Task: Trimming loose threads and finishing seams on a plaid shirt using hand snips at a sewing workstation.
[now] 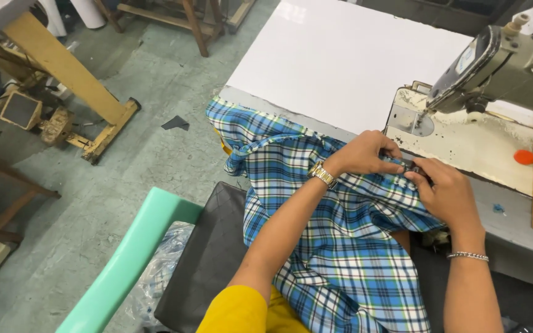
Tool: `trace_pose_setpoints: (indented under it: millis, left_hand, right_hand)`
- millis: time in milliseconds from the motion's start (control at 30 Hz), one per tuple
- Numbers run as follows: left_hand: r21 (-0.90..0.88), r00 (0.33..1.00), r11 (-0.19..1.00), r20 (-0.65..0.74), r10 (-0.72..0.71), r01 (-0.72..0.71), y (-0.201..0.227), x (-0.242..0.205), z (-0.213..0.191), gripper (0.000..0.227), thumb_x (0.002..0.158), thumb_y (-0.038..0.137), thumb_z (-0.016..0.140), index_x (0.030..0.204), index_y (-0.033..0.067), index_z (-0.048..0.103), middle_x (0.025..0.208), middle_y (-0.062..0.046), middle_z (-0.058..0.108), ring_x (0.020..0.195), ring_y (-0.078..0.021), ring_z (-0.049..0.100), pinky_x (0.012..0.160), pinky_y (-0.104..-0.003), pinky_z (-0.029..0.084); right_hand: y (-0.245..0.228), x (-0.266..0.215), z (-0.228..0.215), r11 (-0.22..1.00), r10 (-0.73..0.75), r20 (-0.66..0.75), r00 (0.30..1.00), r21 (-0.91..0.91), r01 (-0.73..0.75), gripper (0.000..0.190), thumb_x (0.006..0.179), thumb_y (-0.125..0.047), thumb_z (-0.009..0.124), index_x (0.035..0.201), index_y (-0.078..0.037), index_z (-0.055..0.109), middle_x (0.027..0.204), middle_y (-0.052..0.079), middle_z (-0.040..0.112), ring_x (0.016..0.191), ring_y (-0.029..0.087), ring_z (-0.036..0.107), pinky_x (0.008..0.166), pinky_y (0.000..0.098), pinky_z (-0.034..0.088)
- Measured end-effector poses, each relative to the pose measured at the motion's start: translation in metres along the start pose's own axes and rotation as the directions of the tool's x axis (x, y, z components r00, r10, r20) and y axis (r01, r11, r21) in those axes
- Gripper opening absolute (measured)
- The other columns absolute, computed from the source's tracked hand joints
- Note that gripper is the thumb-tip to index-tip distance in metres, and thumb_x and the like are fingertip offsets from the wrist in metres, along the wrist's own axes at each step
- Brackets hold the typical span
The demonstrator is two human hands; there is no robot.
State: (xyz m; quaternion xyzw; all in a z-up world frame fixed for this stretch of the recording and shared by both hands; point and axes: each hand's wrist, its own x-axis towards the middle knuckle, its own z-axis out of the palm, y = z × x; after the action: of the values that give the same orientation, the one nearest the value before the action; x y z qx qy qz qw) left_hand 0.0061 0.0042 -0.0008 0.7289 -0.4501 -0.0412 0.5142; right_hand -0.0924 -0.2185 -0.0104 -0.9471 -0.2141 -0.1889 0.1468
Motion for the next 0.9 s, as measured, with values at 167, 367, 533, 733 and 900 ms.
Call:
trace_pose_setpoints:
  millis: [167, 367, 533, 733, 900]
  left_hand:
    - [0.051, 0.998, 0.997, -0.008, 0.06, -0.06, -0.006, 0.0, 0.002, 0.027, 0.085, 0.04, 0.069, 0.074, 0.0164, 0.074, 0.057, 0.006, 0.061, 0.043, -0.007, 0.042, 0.045, -0.026, 0.035]
    - [0.105, 0.987, 0.986, -0.073, 0.14, -0.132, -0.022, 0.003, 0.007, 0.034, 0.079, 0.052, 0.064, 0.068, 0.0213, 0.072, 0.056, 0.011, 0.062, 0.047, -0.0045, 0.047, 0.05, -0.025, 0.039]
    - [0.008, 0.862, 0.876, -0.176, 0.476, -0.482, -0.068, 0.015, 0.028, 0.032, 0.086, 0.063, 0.062, 0.081, 0.0354, 0.077, 0.063, 0.02, 0.069, 0.05, 0.0022, 0.052, 0.05, -0.019, 0.038]
    - [0.084, 0.864, 0.884, -0.19, 0.466, -0.459, -0.112, 0.025, 0.043, 0.023, 0.083, 0.059, 0.068, 0.091, 0.0393, 0.076, 0.068, 0.019, 0.073, 0.052, 0.0, 0.056, 0.054, -0.019, 0.046]
    - [0.05, 0.846, 0.864, -0.183, 0.501, -0.501, -0.077, 0.015, 0.023, 0.03, 0.085, 0.064, 0.064, 0.08, 0.0366, 0.075, 0.067, 0.017, 0.063, 0.054, -0.0013, 0.053, 0.054, -0.02, 0.043]
  right_hand:
    - [0.015, -0.006, 0.01, 1.0, -0.006, 0.018, 1.0, -0.031, 0.006, 0.037, 0.104, -0.03, 0.064, 0.127, -0.002, 0.071, 0.113, 0.012, 0.076, 0.097, 0.031, 0.072, 0.075, 0.0454, 0.057]
    - [0.064, -0.022, 0.054, 0.978, -0.016, -0.03, 0.999, -0.208, 0.01, 0.029, 0.108, -0.036, 0.067, 0.129, -0.017, 0.075, 0.117, 0.0, 0.078, 0.106, 0.027, 0.074, 0.087, 0.0386, 0.056]
    - [0.085, 0.001, 0.135, 0.925, -0.027, -0.099, 0.995, 0.374, 0.063, 0.027, 0.112, -0.005, 0.071, 0.128, 0.016, 0.068, 0.119, 0.03, 0.067, 0.111, 0.04, 0.064, 0.107, 0.045, 0.049]
    - [0.064, 0.023, 0.15, 0.902, -0.061, -0.053, 0.997, 0.424, 0.078, 0.024, 0.109, -0.006, 0.072, 0.124, 0.012, 0.07, 0.112, 0.026, 0.068, 0.103, 0.037, 0.064, 0.1, 0.0425, 0.049]
    - [0.059, 0.032, 0.143, 0.898, -0.074, -0.019, 0.997, 0.434, 0.075, 0.022, 0.106, -0.007, 0.072, 0.12, 0.009, 0.071, 0.106, 0.024, 0.069, 0.097, 0.034, 0.064, 0.096, 0.0407, 0.048]
